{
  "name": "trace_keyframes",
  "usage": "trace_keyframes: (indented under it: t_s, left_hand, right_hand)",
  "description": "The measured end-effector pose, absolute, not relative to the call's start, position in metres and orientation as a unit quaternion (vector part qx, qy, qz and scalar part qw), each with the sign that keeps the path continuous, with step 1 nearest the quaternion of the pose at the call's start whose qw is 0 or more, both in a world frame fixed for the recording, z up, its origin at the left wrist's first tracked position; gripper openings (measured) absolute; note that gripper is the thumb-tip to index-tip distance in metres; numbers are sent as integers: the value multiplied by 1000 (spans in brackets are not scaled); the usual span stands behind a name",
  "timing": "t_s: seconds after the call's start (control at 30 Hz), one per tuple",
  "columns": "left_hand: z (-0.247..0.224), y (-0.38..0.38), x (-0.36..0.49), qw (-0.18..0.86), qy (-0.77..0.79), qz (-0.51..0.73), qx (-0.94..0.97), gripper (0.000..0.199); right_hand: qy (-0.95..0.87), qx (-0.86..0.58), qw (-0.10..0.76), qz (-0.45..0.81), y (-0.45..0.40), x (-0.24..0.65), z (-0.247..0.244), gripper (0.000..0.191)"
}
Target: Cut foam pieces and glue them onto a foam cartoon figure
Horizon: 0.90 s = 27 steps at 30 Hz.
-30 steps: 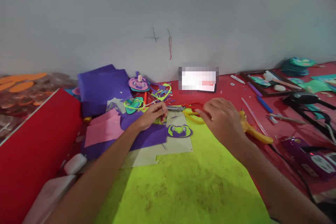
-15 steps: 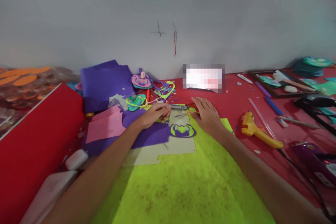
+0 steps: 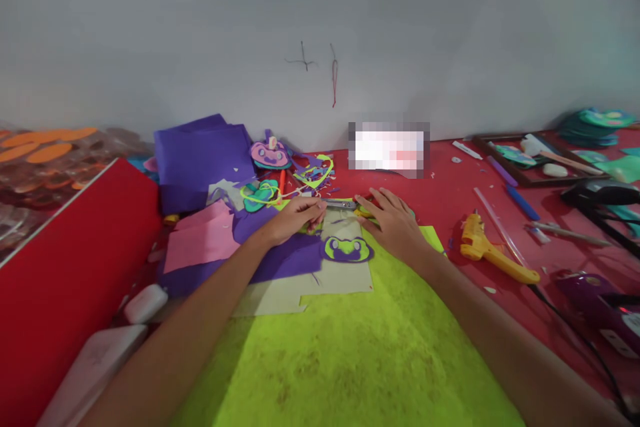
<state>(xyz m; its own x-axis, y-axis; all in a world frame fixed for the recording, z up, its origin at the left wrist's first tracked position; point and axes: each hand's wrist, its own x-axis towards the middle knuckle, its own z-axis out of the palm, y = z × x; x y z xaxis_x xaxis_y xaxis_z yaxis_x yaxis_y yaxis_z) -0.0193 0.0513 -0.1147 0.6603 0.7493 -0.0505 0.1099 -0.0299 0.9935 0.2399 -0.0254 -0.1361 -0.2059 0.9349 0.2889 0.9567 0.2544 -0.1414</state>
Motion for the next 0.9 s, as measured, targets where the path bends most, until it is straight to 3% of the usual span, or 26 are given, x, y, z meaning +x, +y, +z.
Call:
trace_keyframes:
  t_s: [0.53, 0.9]
  left_hand:
    - [-114, 52, -20, 646, 308, 302, 629, 43]
    - [-108, 51, -18, 673, 286, 325, 599, 51]
  right_hand:
    - [-775, -594, 215, -20, -24, 241, -137, 46]
    - [-777, -596, 203, -15, -26, 241, -136, 46]
